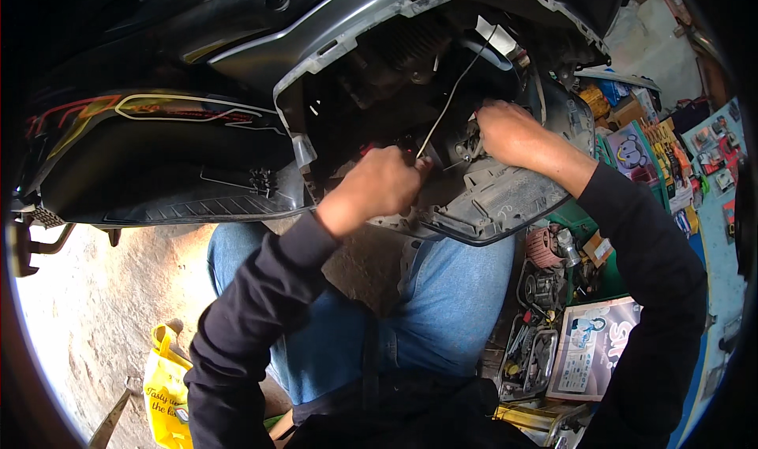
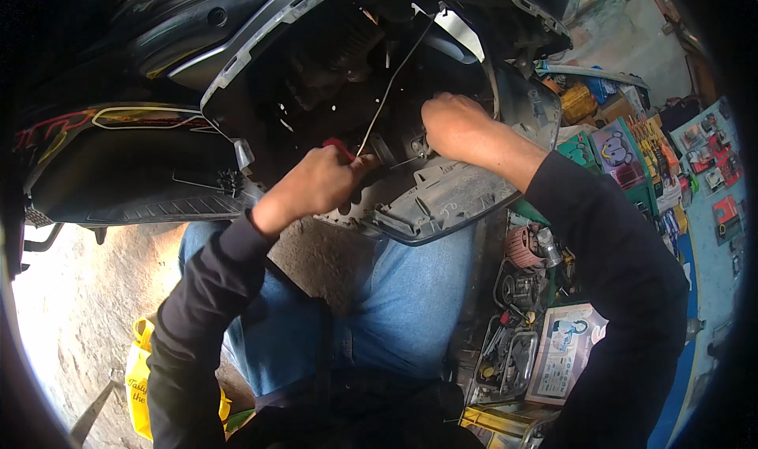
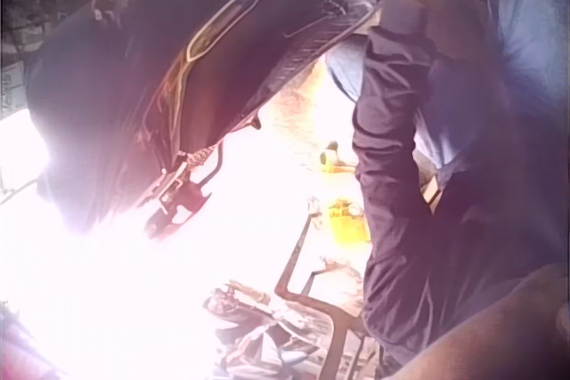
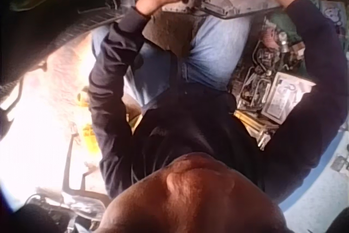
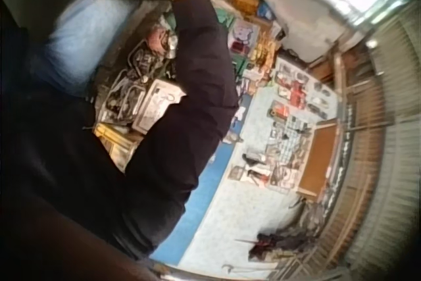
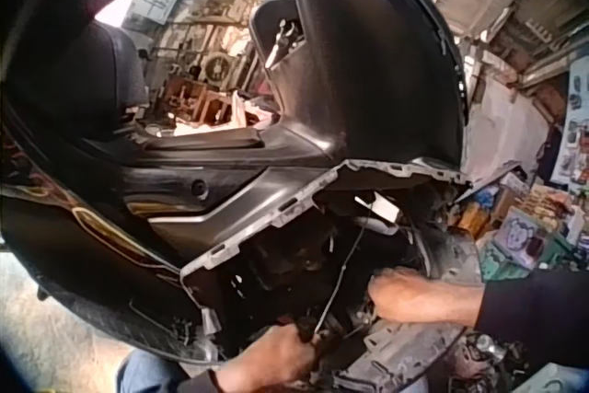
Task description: The person removes and detaches components of a motorcycle fairing. They use their hands to pull and unclip plastic panels, reach inside the frame to disconnect wiring connectors, and use a screwdriver to loosen internal fasteners.
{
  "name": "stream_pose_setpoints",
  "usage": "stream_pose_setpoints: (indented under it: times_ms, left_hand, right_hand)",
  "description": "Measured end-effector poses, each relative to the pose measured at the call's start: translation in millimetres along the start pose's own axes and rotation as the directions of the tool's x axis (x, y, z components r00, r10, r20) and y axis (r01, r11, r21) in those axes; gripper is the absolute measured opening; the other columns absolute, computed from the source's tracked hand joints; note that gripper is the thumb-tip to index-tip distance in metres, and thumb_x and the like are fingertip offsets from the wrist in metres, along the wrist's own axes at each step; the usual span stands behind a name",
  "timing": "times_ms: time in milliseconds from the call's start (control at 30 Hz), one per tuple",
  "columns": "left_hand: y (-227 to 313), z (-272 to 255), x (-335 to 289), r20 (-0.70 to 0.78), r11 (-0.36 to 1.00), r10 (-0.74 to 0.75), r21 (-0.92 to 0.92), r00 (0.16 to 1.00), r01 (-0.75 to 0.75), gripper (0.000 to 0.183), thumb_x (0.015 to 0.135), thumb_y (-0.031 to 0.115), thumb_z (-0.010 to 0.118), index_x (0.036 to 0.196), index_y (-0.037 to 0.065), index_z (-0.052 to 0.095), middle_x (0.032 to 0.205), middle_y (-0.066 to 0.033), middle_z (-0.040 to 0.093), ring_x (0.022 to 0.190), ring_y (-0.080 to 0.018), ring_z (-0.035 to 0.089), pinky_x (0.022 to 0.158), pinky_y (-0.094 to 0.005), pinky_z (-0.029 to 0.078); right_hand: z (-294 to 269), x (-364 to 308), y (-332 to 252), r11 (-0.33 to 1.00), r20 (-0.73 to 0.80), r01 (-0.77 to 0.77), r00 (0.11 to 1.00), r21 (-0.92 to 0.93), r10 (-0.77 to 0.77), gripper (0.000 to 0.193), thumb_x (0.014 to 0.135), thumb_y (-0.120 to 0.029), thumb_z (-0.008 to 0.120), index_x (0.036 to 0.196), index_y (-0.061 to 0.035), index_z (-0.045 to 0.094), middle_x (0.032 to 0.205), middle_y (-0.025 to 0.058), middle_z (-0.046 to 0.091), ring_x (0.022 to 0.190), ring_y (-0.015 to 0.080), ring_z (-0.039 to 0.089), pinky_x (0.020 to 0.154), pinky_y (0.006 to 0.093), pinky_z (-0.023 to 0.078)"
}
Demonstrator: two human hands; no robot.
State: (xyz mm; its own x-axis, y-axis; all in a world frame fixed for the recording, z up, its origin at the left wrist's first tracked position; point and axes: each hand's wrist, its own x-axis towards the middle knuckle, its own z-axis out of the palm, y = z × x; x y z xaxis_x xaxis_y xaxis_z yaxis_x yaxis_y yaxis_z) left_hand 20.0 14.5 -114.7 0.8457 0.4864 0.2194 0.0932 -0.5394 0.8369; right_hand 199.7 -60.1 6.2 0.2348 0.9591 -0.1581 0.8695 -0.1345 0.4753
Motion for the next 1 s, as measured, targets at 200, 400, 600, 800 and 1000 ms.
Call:
stream_pose_setpoints:
  times_ms: [200, 400, 600, 800, 1000]
  left_hand:
    - [12, 15, -8, -0.172, 0.987, 0.099, 0.143, 0.98, -0.074, 0.045, 0.086, 0.039, 0.063, 0.079, -0.006, 0.064, 0.069, -0.0248, 0.062, 0.069, -0.0383, 0.064, 0.062, -0.0431, 0.051]
    - [-8, 18, -1, -0.174, 0.986, 0.061, 0.166, 0.983, -0.031, 0.031, 0.086, 0.027, 0.061, 0.092, -0.004, 0.064, 0.071, -0.0234, 0.062, 0.067, -0.0383, 0.063, 0.061, -0.0432, 0.049]
    - [-3, 6, 1, 0.023, 0.97, -0.111, -0.217, 0.994, 0.113, 0.041, 0.089, 0.034, 0.058, 0.083, -0.006, 0.065, 0.073, -0.0247, 0.063, 0.074, -0.0381, 0.065, 0.068, -0.0449, 0.048]
    - [-15, 4, -2, 0.086, 0.976, -0.017, -0.215, 0.996, 0.035, 0.039, 0.09, 0.035, 0.061, 0.1, -0.003, 0.059, 0.069, -0.0055, 0.062, 0.056, -0.0125, 0.054, 0.053, -0.0294, 0.044]
    - [-11, 51, 24, -0.2, 0.944, 0.113, -0.284, 0.973, -0.168, 0.043, 0.075, 0.017, 0.071, 0.111, -0.003, 0.058, 0.087, -0.0183, 0.067, 0.074, -0.0294, 0.064, 0.069, -0.0373, 0.05]
  right_hand:
    - [2, -4, 2, 1.0, 0.013, 0.003, 1.0, 0.007, -0.003, 0.022, 0.076, -0.005, 0.052, 0.089, 0.0083, 0.064, 0.098, 0.0278, 0.061, 0.096, 0.0423, 0.06, 0.085, 0.0465, 0.049]
    - [-10, -7, -8, 0.999, 0.073, -0.025, 0.997, 0.039, 0.022, 0.023, 0.076, -0.008, 0.054, 0.089, 0.008, 0.064, 0.092, 0.0277, 0.063, 0.093, 0.0425, 0.061, 0.084, 0.0482, 0.049]
    - [-8, -9, -7, 1.0, 0.008, -0.022, 1.0, -0.002, 0.022, 0.02, 0.074, -0.008, 0.056, 0.084, 0.0049, 0.068, 0.094, 0.0267, 0.065, 0.095, 0.0399, 0.063, 0.083, 0.0463, 0.051]
    - [-2, -10, -1, 0.999, 0.055, -0.044, 0.998, -0.007, 0.044, 0.02, 0.075, -0.008, 0.057, 0.086, 0.0042, 0.068, 0.1, 0.0261, 0.065, 0.1, 0.0388, 0.062, 0.084, 0.046, 0.05]
    - [-10, -6, 3, 0.999, 0.088, -0.031, 0.996, 0.014, 0.03, 0.021, 0.076, -0.009, 0.058, 0.087, 0.0058, 0.067, 0.097, 0.0256, 0.065, 0.099, 0.0402, 0.062, 0.085, 0.0454, 0.05]
